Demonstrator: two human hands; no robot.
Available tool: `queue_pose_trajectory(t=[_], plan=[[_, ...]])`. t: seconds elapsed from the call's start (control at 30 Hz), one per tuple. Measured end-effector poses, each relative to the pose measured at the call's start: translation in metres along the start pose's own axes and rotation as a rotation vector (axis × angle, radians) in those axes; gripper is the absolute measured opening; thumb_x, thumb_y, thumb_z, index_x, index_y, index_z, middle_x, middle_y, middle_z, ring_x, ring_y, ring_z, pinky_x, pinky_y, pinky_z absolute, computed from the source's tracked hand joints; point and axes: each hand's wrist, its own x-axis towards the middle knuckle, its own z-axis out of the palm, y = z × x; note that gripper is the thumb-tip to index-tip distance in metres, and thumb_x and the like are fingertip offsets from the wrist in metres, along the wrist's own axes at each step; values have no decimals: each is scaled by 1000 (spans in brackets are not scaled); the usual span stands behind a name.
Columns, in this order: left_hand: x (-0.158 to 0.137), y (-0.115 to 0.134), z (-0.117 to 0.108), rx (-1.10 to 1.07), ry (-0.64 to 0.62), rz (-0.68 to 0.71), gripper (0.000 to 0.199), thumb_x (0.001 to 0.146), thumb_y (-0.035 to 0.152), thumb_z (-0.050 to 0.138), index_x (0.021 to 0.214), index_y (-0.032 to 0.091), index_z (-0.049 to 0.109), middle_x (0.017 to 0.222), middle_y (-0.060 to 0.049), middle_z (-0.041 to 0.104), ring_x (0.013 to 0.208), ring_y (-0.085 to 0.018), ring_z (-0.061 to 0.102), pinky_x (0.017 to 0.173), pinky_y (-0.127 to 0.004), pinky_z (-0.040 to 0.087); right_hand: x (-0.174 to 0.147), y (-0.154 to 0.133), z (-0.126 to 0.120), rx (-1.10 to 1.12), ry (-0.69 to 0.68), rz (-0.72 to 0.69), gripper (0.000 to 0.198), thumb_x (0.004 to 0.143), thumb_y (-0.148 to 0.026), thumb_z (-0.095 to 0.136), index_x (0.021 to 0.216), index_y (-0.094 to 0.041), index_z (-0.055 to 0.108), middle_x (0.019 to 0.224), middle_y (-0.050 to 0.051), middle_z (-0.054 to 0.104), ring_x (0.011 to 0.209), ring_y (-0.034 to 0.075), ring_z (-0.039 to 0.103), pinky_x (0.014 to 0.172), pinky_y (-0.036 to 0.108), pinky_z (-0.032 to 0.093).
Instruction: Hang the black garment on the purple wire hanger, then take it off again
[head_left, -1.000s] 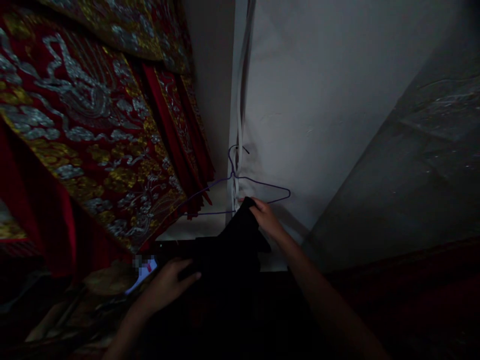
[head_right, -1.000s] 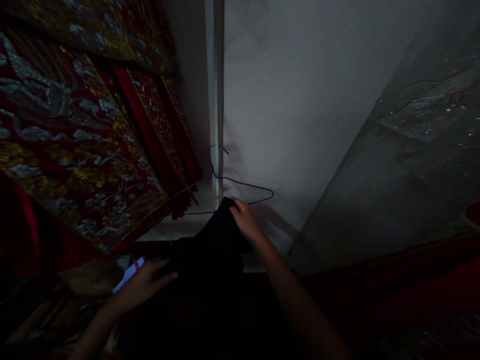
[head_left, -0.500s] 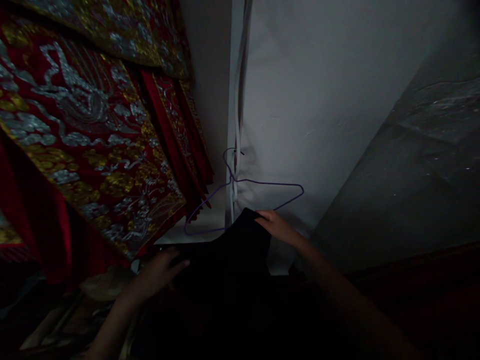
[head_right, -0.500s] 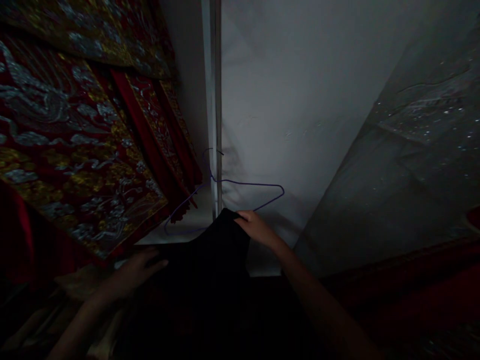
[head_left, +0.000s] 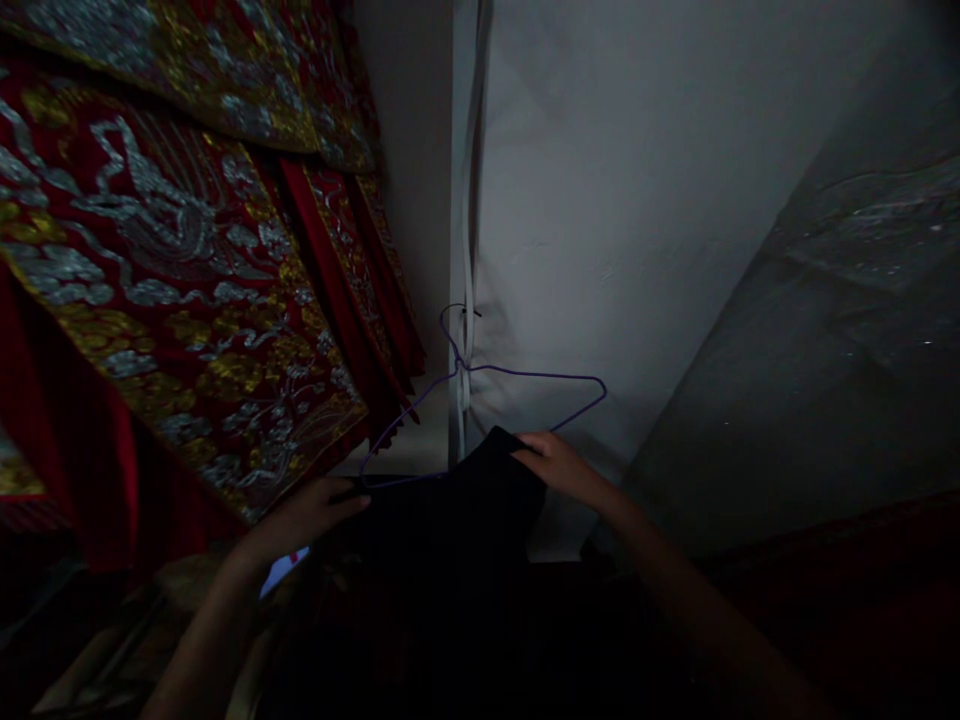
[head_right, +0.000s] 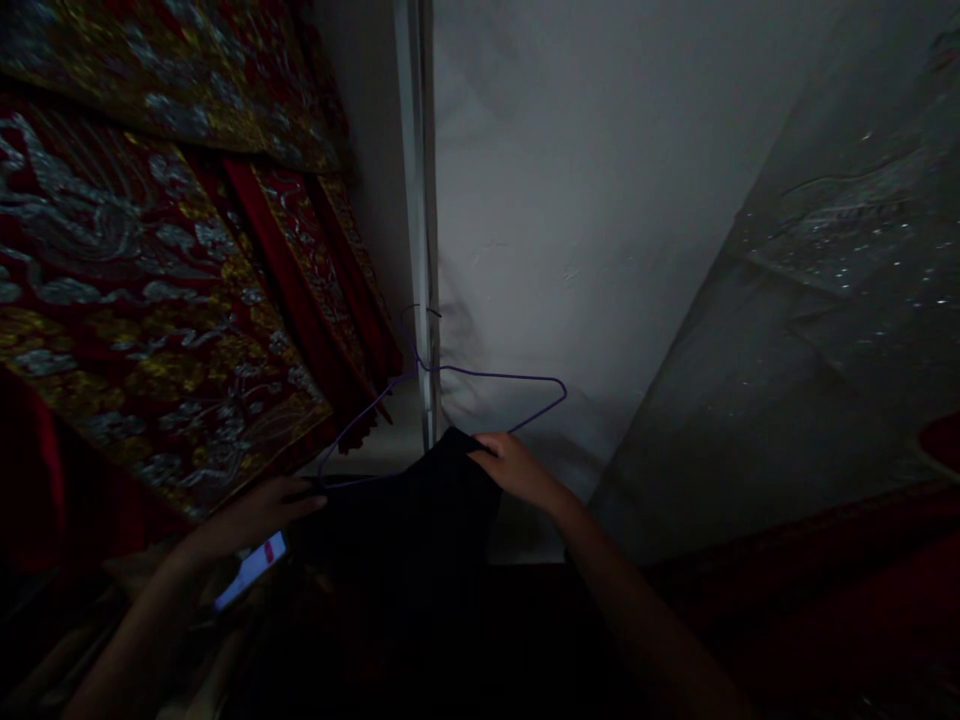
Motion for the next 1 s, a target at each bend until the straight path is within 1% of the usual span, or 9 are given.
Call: queue_pose_trajectory(t=[0.2,0.33,0.4,0.5,0.57,0.7,0.8,0.9,1.0], plan=[[-13,35,-15,-22,333,98,47,80,67,63,79,21,69,91,-6,69,90,-25,64,79,-32,52,3,3,7,52,29,5,27,84,-39,56,68,-19,61,60,-1,57,58,14,48,53,26,34],[2,69,-19,-61,389,241,40,86,60,62,80,20,66,88,-4,68,88,-22,64,86,-32,53,1,4,23,104,16,6,25,84,-37,54,72,-19,65,64,-1,61,60,15,52,55,26,39],[18,79,-17,-93,435,308,33,90,51,60,97,20,66,97,-4,71,95,-22,66,92,-33,52,-3,2,30,125,31,-22,23,83,-34,53,79,-19,70,72,1,67,67,18,59,62,29,46],[41,80,-11,-54,506,373,39,95,42,54,127,20,61,121,-8,71,110,-24,66,99,-35,50,-11,0,29,151,131,-97,29,86,-31,51,98,-21,75,94,4,74,89,23,66,84,36,52],[53,74,-7,11,477,386,41,98,40,48,131,19,62,124,-9,72,111,-25,68,99,-36,51,-16,2,21,155,263,-120,32,89,-32,50,107,-21,75,102,6,75,98,25,67,92,39,50],[61,64,-8,89,456,360,43,99,43,44,124,19,69,116,-8,76,106,-27,71,95,-35,53,-23,18,-6,217,659,-85,37,86,-36,55,114,-19,72,110,9,73,101,26,66,91,39,50],[60,65,-14,110,431,343,43,97,44,45,121,20,71,115,-7,77,103,-27,72,95,-36,54,-24,26,-25,319,855,-48,56,82,-34,59,136,-21,58,102,8,73,85,23,67,79,36,53],[60,71,-20,125,410,377,40,96,44,46,115,20,73,112,-8,76,102,-27,70,95,-37,53,-20,26,-44,407,908,19,81,77,-35,67,152,-24,38,84,3,72,62,19,63,63,33,51],[62,74,-24,175,421,448,35,97,39,46,107,20,73,107,-9,71,100,-25,67,94,-37,52,-17,20,-66,386,768,27,61,71,-39,72,128,-21,62,80,4,73,64,20,64,63,32,51]])
